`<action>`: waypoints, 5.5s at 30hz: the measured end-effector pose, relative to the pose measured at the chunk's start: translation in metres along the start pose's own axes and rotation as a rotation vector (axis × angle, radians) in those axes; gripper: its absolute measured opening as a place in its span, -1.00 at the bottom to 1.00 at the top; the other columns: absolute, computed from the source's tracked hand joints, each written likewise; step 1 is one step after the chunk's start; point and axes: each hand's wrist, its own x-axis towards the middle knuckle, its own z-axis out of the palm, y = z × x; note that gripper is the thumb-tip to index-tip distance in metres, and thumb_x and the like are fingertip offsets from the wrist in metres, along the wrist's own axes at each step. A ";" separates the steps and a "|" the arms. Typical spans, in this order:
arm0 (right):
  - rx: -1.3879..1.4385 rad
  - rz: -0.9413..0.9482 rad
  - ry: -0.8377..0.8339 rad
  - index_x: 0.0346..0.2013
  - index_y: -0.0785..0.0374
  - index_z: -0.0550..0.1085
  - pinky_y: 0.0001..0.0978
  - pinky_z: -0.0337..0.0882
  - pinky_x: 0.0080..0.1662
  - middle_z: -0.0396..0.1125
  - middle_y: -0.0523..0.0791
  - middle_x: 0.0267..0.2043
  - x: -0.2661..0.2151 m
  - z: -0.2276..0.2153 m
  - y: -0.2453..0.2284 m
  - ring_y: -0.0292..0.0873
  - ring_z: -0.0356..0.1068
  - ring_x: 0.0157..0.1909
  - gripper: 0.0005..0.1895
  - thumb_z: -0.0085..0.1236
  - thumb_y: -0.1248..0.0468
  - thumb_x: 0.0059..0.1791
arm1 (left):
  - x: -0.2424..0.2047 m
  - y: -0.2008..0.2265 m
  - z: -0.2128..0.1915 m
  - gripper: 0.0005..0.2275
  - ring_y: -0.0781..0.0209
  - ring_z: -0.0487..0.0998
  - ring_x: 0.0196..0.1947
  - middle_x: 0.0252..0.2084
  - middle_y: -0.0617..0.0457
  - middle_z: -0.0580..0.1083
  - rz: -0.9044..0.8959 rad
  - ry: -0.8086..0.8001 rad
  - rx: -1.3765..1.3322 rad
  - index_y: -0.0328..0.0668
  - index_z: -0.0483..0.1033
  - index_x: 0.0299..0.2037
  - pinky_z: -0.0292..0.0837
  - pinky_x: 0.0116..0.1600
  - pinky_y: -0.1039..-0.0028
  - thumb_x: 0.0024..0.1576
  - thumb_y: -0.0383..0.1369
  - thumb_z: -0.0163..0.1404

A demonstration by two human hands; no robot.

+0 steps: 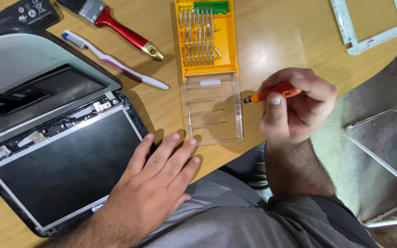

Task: The person installs a new screen into a disassembled laptop by connecting the ribbon cable and aligning the panel. They then secure the screen using a screwdriver and screws from a nearby kit.

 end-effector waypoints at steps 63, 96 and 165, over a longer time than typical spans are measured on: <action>0.431 0.204 0.136 0.11 0.07 0.24 -0.22 0.48 -0.31 0.23 0.07 -0.17 -0.015 -0.005 -0.003 -0.11 0.31 -0.29 -0.76 0.06 0.21 0.20 | -0.009 -0.008 -0.002 -0.62 -0.10 0.43 0.13 0.18 0.01 0.48 -0.055 0.210 -0.451 -0.13 0.48 0.08 0.24 0.22 0.00 0.17 -0.11 0.14; 0.420 0.176 -0.020 0.04 0.04 0.17 -0.16 0.48 -0.41 0.19 0.07 -0.25 -0.038 0.057 -0.079 0.01 0.26 -0.54 -0.67 0.12 0.13 0.13 | -0.014 -0.008 0.006 -0.96 0.15 0.61 -0.28 -0.27 0.06 0.58 -0.130 0.651 -0.949 -0.18 0.56 -0.26 0.48 -0.05 0.36 0.17 -0.44 0.16; 0.122 -0.142 -0.163 0.14 0.04 0.06 -0.07 0.54 -0.37 0.26 0.17 -0.30 -0.040 0.051 -0.107 0.16 0.39 -0.48 -0.55 0.04 0.28 0.06 | -0.029 -0.038 -0.040 -0.85 0.18 0.48 -0.25 -0.31 0.12 0.49 -0.198 0.158 -0.284 0.00 0.58 -0.17 0.54 -0.15 0.22 0.09 -0.37 -0.01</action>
